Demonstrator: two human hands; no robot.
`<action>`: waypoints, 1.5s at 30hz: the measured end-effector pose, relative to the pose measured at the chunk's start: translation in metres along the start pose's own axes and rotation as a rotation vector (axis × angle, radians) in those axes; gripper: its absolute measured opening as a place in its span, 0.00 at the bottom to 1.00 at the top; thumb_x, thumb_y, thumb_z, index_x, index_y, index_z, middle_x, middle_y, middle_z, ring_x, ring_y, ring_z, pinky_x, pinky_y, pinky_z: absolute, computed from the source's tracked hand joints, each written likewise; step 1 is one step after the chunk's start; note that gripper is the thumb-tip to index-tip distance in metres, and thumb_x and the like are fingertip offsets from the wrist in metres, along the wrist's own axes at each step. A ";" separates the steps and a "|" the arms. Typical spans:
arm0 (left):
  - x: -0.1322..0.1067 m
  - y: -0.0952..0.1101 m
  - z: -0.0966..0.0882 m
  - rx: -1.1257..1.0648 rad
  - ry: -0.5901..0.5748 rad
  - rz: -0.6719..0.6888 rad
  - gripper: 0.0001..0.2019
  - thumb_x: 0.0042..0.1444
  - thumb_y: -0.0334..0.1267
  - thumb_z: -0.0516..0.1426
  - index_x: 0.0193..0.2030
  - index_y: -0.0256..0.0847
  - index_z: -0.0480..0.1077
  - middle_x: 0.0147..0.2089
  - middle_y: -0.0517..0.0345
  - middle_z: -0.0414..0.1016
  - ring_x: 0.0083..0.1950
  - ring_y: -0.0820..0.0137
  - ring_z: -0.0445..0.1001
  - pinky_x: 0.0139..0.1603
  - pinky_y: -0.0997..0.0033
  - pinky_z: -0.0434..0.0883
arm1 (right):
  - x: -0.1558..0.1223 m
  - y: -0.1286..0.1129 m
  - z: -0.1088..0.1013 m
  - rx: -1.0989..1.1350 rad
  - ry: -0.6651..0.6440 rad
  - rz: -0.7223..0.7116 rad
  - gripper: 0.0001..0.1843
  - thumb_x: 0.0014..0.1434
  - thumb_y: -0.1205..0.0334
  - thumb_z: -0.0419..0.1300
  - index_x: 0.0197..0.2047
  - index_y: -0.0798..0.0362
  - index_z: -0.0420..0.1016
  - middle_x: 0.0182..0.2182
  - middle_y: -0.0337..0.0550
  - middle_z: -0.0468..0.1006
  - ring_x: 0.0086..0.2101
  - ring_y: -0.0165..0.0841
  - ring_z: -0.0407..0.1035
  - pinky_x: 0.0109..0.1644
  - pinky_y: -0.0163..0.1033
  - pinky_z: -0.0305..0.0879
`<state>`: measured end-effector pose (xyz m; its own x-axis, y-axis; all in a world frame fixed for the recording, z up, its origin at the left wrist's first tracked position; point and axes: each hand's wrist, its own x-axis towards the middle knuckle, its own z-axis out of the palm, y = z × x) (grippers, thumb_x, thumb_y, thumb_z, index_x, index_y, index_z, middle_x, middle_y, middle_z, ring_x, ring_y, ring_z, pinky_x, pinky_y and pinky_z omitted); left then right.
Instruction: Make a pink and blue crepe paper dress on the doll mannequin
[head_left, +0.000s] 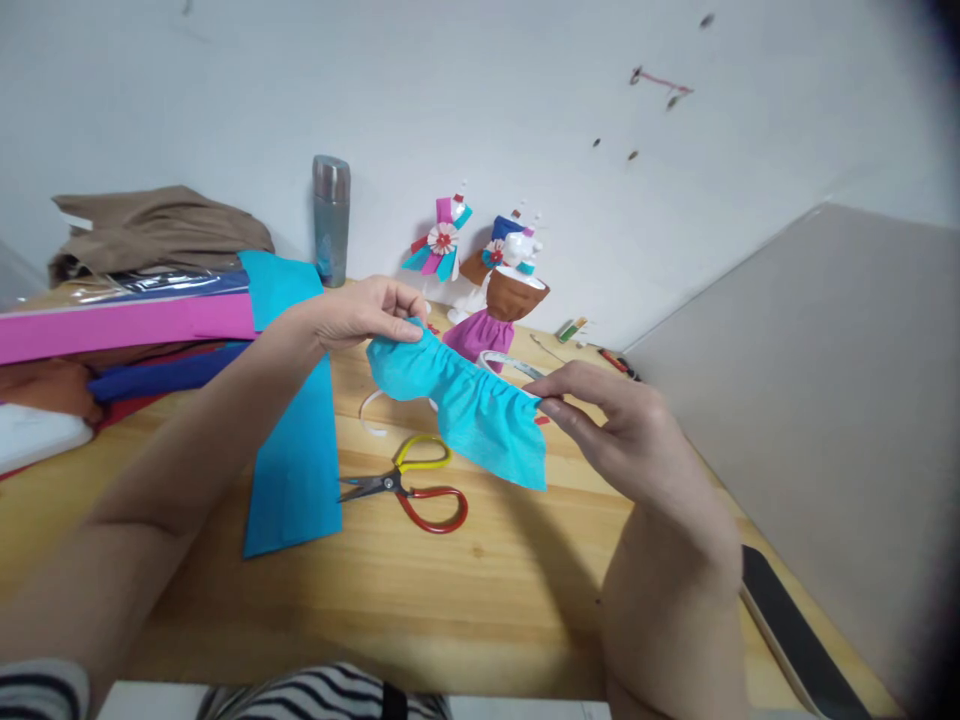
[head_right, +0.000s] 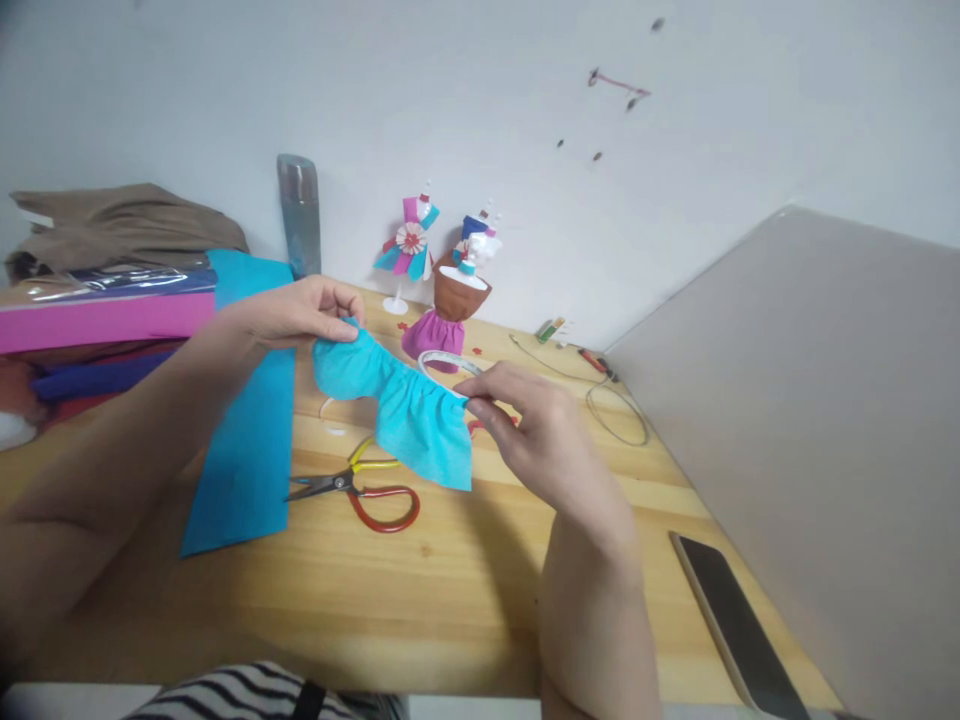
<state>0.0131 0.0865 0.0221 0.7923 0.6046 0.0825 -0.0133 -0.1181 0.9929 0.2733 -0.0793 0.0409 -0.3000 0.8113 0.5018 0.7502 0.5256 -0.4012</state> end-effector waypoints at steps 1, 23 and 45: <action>0.000 0.000 0.000 0.006 -0.005 0.007 0.14 0.40 0.35 0.71 0.31 0.35 0.73 0.26 0.62 0.75 0.26 0.78 0.72 0.27 0.82 0.67 | -0.001 0.000 -0.001 -0.001 -0.001 -0.016 0.06 0.65 0.65 0.58 0.38 0.50 0.78 0.32 0.42 0.81 0.32 0.34 0.75 0.36 0.40 0.72; 0.008 -0.012 0.003 0.073 -0.058 0.030 0.13 0.41 0.36 0.71 0.31 0.34 0.74 0.25 0.61 0.73 0.25 0.79 0.69 0.24 0.82 0.62 | -0.003 0.002 -0.001 0.038 -0.073 -0.202 0.10 0.66 0.67 0.58 0.45 0.46 0.79 0.36 0.43 0.82 0.38 0.37 0.77 0.46 0.45 0.74; 0.011 -0.017 0.017 0.036 -0.225 0.055 0.12 0.42 0.37 0.71 0.30 0.35 0.75 0.23 0.62 0.73 0.23 0.79 0.67 0.22 0.82 0.63 | 0.004 -0.005 0.008 0.227 -0.166 -0.348 0.11 0.66 0.67 0.57 0.47 0.47 0.79 0.37 0.45 0.82 0.39 0.36 0.77 0.53 0.49 0.73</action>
<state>0.0321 0.0817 0.0045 0.9071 0.4058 0.1113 -0.0418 -0.1762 0.9835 0.2630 -0.0764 0.0387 -0.6159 0.5968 0.5143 0.4452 0.8023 -0.3977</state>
